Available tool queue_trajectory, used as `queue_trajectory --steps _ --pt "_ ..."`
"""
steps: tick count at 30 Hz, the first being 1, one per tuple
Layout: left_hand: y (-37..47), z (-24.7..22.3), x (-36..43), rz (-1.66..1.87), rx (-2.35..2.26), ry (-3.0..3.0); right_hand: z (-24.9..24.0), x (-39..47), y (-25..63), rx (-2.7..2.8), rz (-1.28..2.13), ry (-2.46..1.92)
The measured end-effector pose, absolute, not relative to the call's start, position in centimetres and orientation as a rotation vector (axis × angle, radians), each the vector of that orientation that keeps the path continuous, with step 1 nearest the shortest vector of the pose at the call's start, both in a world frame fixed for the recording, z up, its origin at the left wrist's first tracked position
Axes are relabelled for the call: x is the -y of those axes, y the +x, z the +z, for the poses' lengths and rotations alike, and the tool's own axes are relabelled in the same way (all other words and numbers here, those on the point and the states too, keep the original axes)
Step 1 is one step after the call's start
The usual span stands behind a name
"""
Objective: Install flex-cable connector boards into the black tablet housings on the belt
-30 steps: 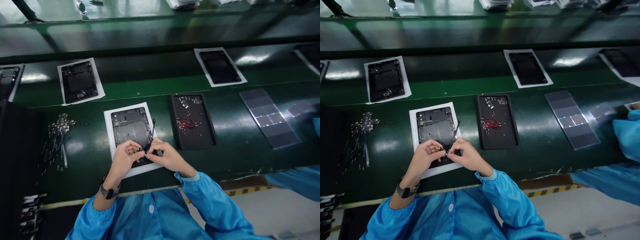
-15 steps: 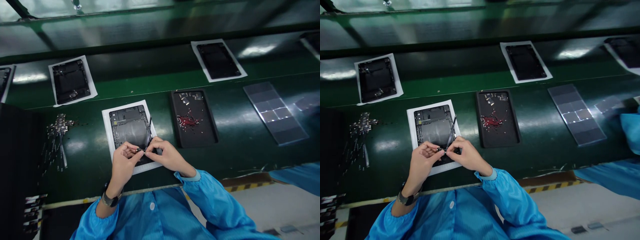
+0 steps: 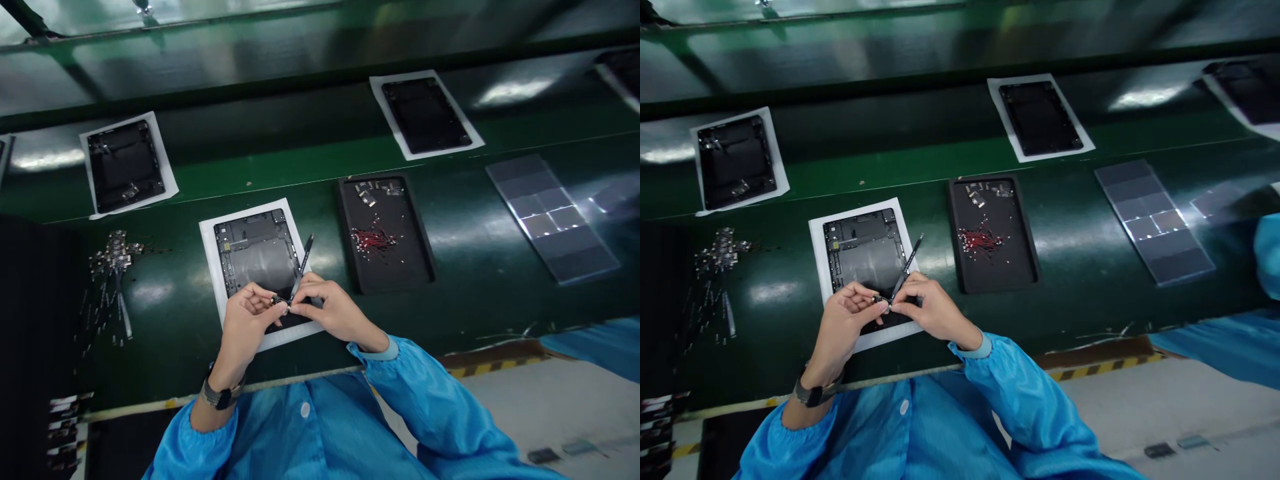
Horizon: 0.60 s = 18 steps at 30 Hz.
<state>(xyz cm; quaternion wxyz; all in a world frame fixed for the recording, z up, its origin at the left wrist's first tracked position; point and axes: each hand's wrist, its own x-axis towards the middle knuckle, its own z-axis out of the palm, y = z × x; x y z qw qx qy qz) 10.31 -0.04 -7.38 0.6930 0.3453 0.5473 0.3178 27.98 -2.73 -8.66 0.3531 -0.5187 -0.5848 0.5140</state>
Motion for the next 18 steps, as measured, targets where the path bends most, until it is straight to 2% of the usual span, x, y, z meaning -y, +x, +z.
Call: queue_trajectory --steps 14,18 --pt "10.6 -7.1 0.0 0.660 -1.231 0.782 -8.7 2.6 28.1 1.535 1.366 -1.333" --pt "9.1 -6.2 -0.3 0.583 -1.276 1.006 -8.6 2.6 28.2 1.536 1.297 -1.311"
